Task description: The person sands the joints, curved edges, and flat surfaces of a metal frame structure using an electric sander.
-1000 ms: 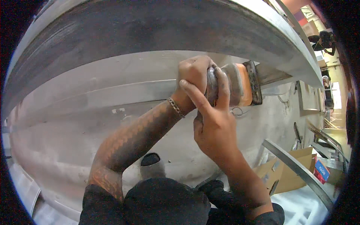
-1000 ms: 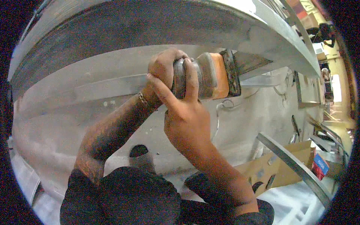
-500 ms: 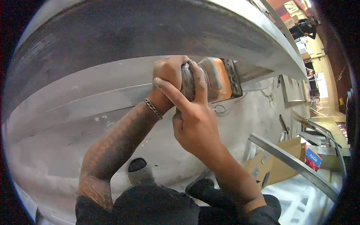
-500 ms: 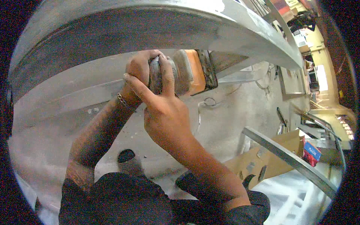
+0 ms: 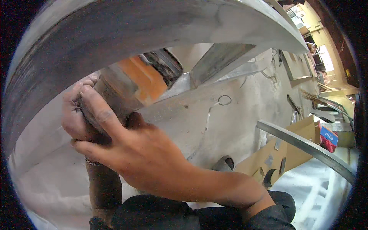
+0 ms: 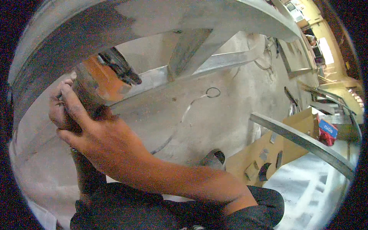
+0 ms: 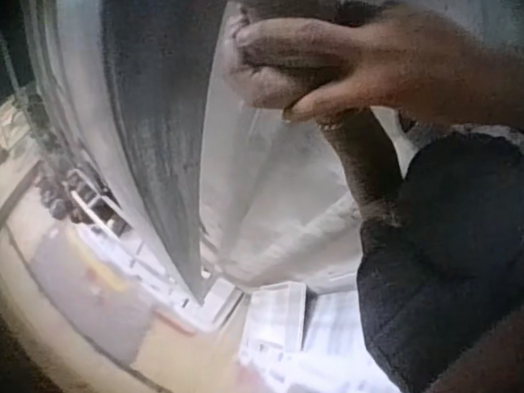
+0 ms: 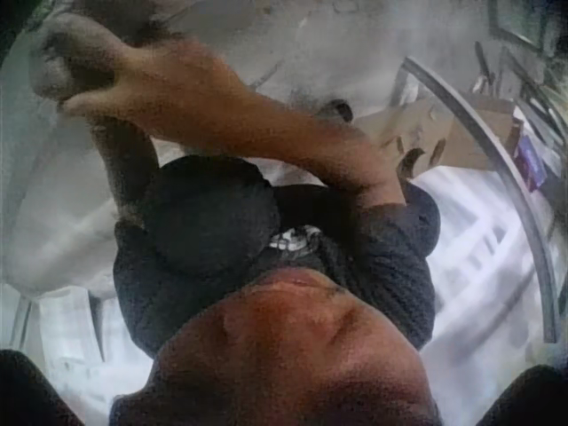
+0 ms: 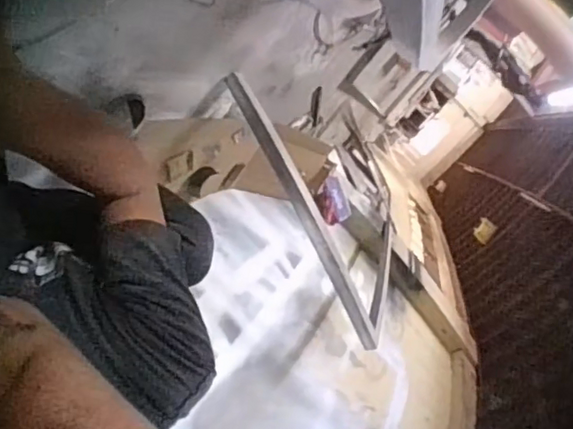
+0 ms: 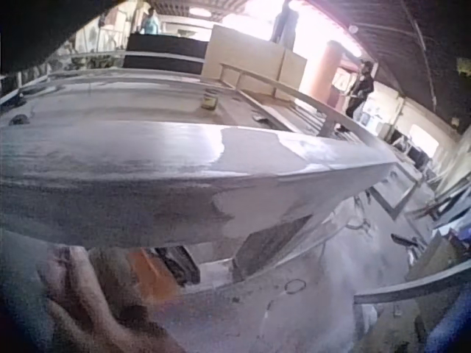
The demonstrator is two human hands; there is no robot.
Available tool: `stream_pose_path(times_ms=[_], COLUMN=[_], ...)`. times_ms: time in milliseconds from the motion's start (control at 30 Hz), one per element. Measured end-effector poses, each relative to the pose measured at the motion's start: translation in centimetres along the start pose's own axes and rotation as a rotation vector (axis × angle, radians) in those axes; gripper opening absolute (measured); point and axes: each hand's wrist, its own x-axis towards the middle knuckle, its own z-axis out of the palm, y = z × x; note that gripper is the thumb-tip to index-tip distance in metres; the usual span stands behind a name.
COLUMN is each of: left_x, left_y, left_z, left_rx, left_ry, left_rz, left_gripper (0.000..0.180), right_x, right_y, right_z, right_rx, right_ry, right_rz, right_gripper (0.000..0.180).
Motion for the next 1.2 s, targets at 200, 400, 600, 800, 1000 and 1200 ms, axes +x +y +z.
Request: stream_pose_path(times_ms=[200,400,600,800,1000,1200], left_x=[1.6,1.4,1.6,-0.3,-0.8,-0.3], left_y=[0.0,-1.6,-1.5,-3.3,-3.8,-5.0], left_z=[-0.8,1.0,2.6,6.0,7.0,6.8], left_rx=[-0.109,-0.241,-0.313,-0.298,-0.108,-0.178], left_ry=[-0.106,-0.038,-0.182,-0.219,-0.324,-0.452], left_rz=[-0.049,-0.184,-0.254,-0.319,-0.316,-0.385], left_gripper=[0.025,0.015,0.018,0.017,0.019,0.026], right_x=[0.3,0.0,-0.6,-2.1,-3.3,-3.9], right_y=[-0.5,0.0,1.2,2.7,3.8,4.4], right_z=[-0.4,-0.9,-1.0,-1.4,-1.3,-0.6], right_rx=[0.063,-0.006,-0.039,-0.051,-0.021,0.014], right_ry=[-0.146,-0.121,-0.059,-0.059,-0.028,0.049], right_rz=[0.08,0.118,0.179,0.282,0.33,0.351], right_gripper=[0.034,0.035,0.035,0.035,0.033,0.035])
